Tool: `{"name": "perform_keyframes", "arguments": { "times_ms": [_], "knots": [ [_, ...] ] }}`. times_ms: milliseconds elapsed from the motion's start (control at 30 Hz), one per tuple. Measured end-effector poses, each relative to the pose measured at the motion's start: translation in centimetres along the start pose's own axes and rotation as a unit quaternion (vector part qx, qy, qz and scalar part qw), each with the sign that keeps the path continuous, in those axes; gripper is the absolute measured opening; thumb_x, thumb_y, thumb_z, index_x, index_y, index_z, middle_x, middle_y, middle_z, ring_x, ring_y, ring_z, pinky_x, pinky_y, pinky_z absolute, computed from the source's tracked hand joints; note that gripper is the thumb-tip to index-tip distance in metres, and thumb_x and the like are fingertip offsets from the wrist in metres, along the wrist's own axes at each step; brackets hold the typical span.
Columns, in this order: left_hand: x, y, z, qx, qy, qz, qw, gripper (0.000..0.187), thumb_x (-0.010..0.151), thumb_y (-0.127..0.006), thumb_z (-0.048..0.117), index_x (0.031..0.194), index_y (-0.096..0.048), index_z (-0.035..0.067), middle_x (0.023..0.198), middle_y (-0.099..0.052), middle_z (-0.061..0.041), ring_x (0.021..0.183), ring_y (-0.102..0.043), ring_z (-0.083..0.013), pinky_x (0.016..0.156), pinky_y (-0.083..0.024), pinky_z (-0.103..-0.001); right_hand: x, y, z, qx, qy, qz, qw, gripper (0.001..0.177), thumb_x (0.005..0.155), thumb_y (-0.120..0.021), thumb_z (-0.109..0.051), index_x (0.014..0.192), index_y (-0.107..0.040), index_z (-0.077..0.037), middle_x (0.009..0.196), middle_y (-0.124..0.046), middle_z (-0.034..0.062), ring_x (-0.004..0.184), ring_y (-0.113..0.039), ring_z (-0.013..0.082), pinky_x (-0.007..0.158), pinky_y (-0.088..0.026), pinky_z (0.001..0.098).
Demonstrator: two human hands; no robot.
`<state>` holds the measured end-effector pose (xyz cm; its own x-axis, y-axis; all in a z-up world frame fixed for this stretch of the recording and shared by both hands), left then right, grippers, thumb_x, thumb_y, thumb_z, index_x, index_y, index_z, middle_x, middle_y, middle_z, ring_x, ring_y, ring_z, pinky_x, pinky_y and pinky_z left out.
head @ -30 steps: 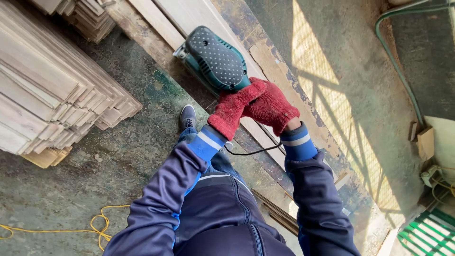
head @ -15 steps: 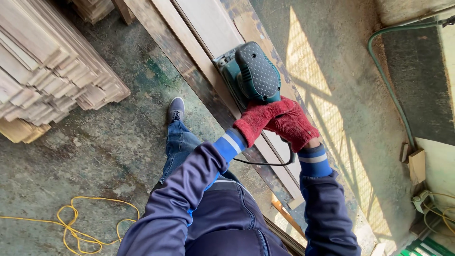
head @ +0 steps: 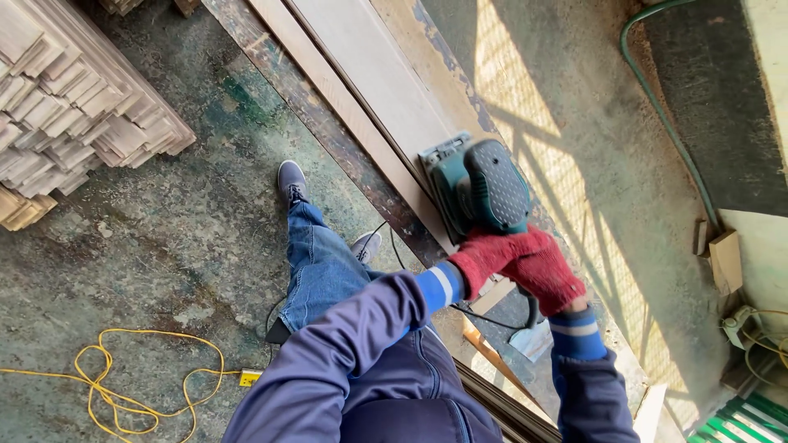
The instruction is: Sanding a piece of wood using a power sander followed by manual sanding with a sanding block.
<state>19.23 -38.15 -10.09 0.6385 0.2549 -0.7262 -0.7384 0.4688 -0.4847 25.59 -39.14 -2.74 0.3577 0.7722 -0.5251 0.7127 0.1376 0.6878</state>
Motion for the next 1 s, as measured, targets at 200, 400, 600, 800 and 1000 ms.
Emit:
{"name": "perform_keyframes", "arguments": {
  "times_ms": [200,400,600,800,1000],
  "knots": [
    [-1.5,-4.4,-5.5,0.020,0.051,-0.014,0.998,0.096,0.048,-0.091,0.055,0.128,-0.071,0.005,0.123,-0.071,-0.019,0.125,-0.064,-0.0344,0.117,-0.043,-0.051,-6.8,1.0,4.0,0.060,-0.332,0.023,0.941,0.024,0.071,-0.085,-0.013,0.083,-0.075,0.007,0.059,-0.069,0.0249,0.052,-0.068,0.0319,0.054,-0.057,0.0438],
    [-2.2,-6.1,-7.7,0.021,0.070,-0.050,0.996,0.090,0.050,-0.092,0.052,0.125,-0.071,0.006,0.123,-0.071,-0.019,0.125,-0.064,-0.0354,0.115,-0.045,-0.050,-7.4,0.8,5.7,0.075,-0.307,0.018,0.949,0.032,0.065,-0.090,-0.015,0.088,-0.073,-0.001,0.061,-0.069,0.0187,0.060,-0.071,0.0280,0.061,-0.059,0.0417],
    [-1.2,-3.6,-6.5,-0.025,0.054,-0.030,0.998,0.081,0.060,-0.093,0.042,0.123,-0.069,-0.003,0.117,-0.072,-0.023,0.120,-0.067,-0.0360,0.111,-0.050,-0.046,-5.4,1.6,1.1,0.079,-0.265,0.020,0.961,0.022,0.071,-0.083,-0.021,0.083,-0.073,-0.006,0.059,-0.067,0.0145,0.060,-0.070,0.0265,0.060,-0.058,0.0395],
    [1.8,1.9,-2.1,-0.111,-0.007,0.047,0.993,0.077,0.053,-0.103,0.039,0.116,-0.076,0.002,0.106,-0.077,-0.018,0.108,-0.073,-0.0312,0.100,-0.059,-0.044,-0.2,-0.3,-2.9,0.047,0.001,-0.040,0.998,0.041,0.074,-0.084,-0.017,0.111,-0.069,-0.009,0.109,-0.079,0.0049,0.095,-0.072,0.0175,0.087,-0.059,0.0332],
    [1.2,7.0,5.0,-0.139,-0.011,0.074,0.987,0.084,0.054,-0.101,0.028,0.125,-0.070,-0.002,0.113,-0.075,-0.021,0.108,-0.073,-0.0347,0.089,-0.064,-0.047,5.2,-1.1,-6.8,0.048,0.064,-0.024,0.997,0.039,0.075,-0.087,-0.028,0.102,-0.067,-0.008,0.094,-0.073,0.0038,0.083,-0.061,0.0157,0.077,-0.053,0.0353]
  ]
}}
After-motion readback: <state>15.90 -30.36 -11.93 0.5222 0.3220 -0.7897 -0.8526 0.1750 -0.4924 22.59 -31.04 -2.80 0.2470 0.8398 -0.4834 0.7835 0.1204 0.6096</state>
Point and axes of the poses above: each hand's wrist, its own x-axis towards the middle knuckle, its own y-axis out of the back of the hand, z = x × y, the point moved 10 cm from there along x, towards the middle knuckle
